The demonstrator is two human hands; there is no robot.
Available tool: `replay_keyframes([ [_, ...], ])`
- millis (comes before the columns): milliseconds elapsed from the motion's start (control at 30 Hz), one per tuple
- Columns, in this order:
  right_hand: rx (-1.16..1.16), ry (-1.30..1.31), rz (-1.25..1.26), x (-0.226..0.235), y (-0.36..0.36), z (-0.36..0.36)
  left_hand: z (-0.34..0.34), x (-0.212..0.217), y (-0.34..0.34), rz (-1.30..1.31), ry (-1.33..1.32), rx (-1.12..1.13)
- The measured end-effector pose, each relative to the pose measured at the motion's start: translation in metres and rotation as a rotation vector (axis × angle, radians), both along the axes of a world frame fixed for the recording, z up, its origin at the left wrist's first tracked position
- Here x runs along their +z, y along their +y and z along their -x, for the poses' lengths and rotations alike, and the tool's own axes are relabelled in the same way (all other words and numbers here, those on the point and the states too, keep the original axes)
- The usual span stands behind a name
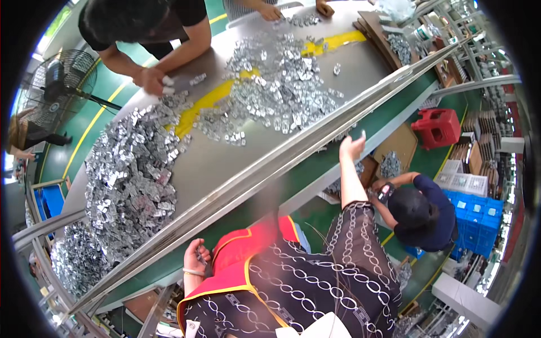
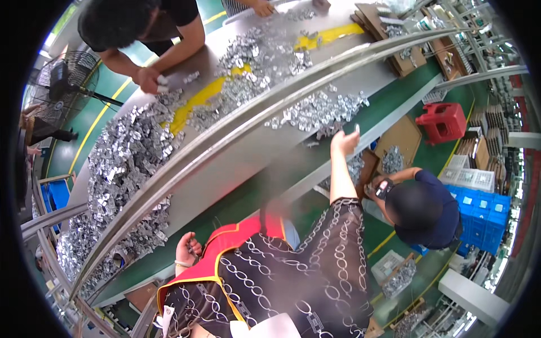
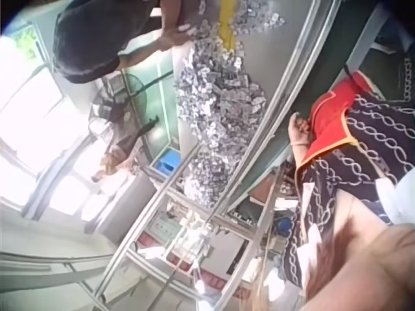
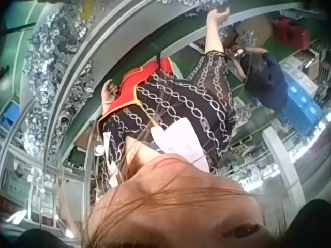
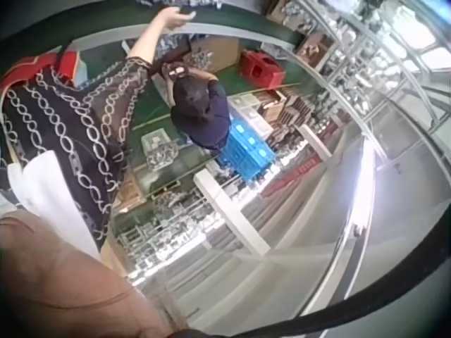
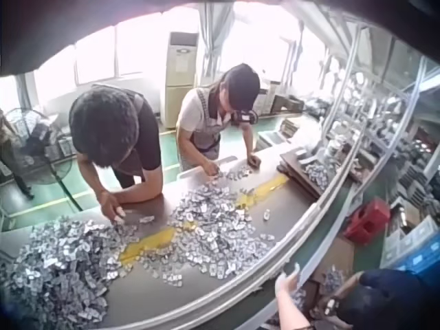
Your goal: Sorting small metal electronics components on a production line from a large pile.
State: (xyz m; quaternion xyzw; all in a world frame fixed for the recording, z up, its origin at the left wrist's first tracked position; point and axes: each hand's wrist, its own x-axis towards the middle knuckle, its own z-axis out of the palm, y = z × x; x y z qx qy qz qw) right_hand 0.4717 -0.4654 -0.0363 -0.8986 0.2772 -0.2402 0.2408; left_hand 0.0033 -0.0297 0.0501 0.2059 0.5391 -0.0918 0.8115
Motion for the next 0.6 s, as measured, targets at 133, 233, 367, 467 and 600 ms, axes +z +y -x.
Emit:
replay_keyframes([
  [133, -0.015, -0.105, -0.255, -0.031, -0.048, 0.019, -0.051, 0.046, -0.009, -0.068, -0.114, -0.185],
  [233, 0.007, 0.042, -0.17, -0.025, -0.056, 0.025, -0.097, 0.055, -0.023, -0.061, -0.18, -0.376],
  [367, 0.12, 0.131, -0.377, 0.0, -0.089, 0.035, -0.172, 0.038, -0.071, -0.017, -0.297, -0.644],
  [467, 0.178, 0.267, -0.509, 0.031, -0.104, 0.036, -0.218, 0.017, -0.109, -0.052, -0.316, -0.793],
  [600, 0.303, 0.28, -0.46, 0.03, -0.132, -0.022, -0.263, -0.026, -0.166, -0.03, -0.234, -0.747],
])
